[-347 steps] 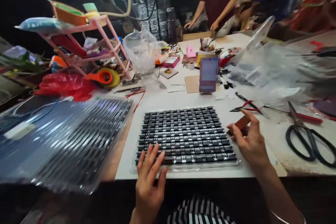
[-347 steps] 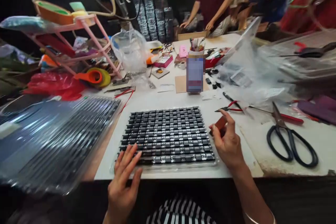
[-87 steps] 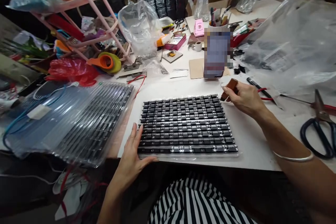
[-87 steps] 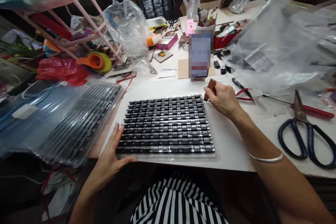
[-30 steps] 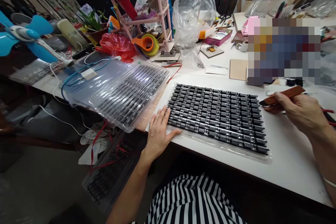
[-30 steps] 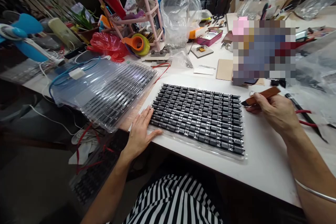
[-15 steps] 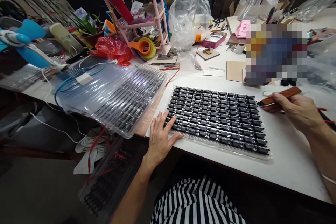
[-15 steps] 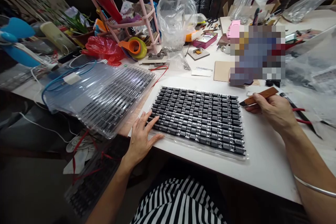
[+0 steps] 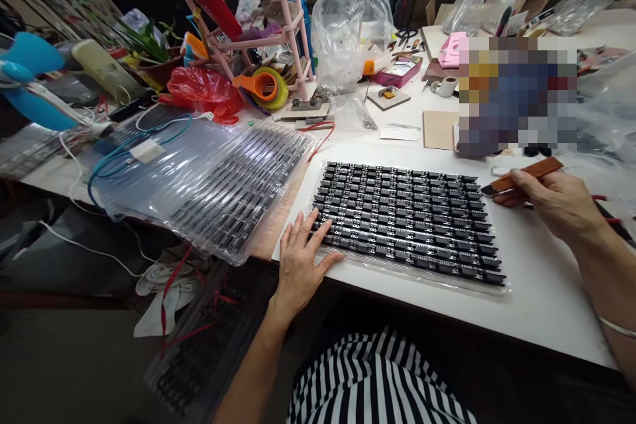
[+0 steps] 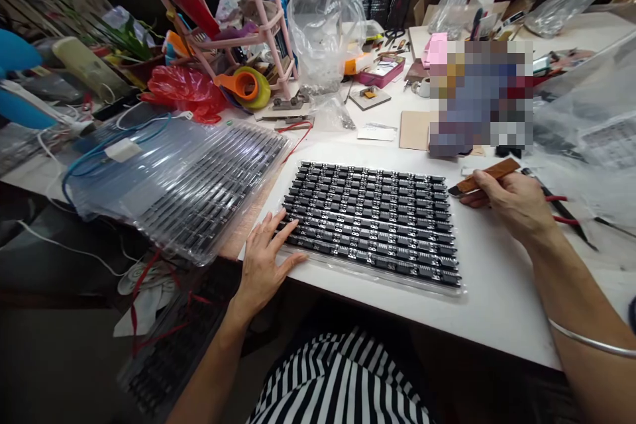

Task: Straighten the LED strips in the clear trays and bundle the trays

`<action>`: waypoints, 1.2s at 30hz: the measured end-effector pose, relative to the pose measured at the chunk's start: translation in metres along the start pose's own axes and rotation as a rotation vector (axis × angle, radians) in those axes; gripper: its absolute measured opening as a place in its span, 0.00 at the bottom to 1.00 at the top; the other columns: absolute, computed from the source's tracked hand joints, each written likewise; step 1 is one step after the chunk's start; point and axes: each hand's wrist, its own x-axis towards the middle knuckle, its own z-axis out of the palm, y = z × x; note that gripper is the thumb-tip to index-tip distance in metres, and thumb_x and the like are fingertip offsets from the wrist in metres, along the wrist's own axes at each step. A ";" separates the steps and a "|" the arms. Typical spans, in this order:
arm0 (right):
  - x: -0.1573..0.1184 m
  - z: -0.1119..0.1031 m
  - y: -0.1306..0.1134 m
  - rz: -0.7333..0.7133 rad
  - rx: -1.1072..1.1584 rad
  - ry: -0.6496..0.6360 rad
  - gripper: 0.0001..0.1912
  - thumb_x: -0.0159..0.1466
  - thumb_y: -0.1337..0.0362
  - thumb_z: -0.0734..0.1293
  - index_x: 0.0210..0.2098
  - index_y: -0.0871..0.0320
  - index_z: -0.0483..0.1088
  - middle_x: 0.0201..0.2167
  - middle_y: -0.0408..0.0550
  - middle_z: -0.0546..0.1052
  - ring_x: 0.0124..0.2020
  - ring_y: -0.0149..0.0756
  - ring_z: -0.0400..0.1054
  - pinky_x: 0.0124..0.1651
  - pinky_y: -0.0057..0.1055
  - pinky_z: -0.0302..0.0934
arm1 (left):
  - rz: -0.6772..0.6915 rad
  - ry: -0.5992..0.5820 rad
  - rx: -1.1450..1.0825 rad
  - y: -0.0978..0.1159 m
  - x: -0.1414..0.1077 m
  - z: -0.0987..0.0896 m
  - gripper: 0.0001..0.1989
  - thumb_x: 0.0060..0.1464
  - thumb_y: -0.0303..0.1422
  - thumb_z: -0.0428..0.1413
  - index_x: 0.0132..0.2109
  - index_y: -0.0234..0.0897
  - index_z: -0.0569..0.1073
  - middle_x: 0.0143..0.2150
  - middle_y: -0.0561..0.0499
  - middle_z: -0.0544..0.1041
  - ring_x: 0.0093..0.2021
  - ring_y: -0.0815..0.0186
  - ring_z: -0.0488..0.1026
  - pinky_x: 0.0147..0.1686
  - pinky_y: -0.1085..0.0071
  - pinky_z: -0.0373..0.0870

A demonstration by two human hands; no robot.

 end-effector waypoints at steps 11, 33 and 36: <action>-0.008 0.005 -0.016 -0.043 0.029 -0.046 0.08 0.64 0.69 0.62 0.30 0.65 0.71 0.20 0.48 0.75 0.20 0.31 0.71 0.23 0.22 0.67 | 0.021 0.015 0.004 -0.001 0.001 0.002 0.29 0.55 0.45 0.53 0.61 0.39 0.63 0.65 0.40 0.60 0.67 0.49 0.51 0.60 0.47 0.55; -0.012 -0.001 -0.018 -0.268 -0.205 -0.023 0.11 0.64 0.61 0.63 0.30 0.60 0.72 0.27 0.47 0.78 0.25 0.33 0.72 0.28 0.25 0.65 | 0.264 0.036 -0.183 0.087 -0.007 0.011 0.15 0.54 0.31 0.57 0.50 0.38 0.71 0.59 0.40 0.62 0.68 0.45 0.43 0.62 0.40 0.47; -0.012 -0.003 -0.018 -0.287 -0.195 -0.025 0.10 0.64 0.61 0.63 0.30 0.60 0.71 0.29 0.47 0.78 0.25 0.32 0.72 0.29 0.25 0.65 | 0.247 0.021 -0.169 0.090 -0.005 0.013 0.13 0.54 0.31 0.57 0.48 0.36 0.71 0.58 0.39 0.62 0.69 0.44 0.42 0.62 0.39 0.45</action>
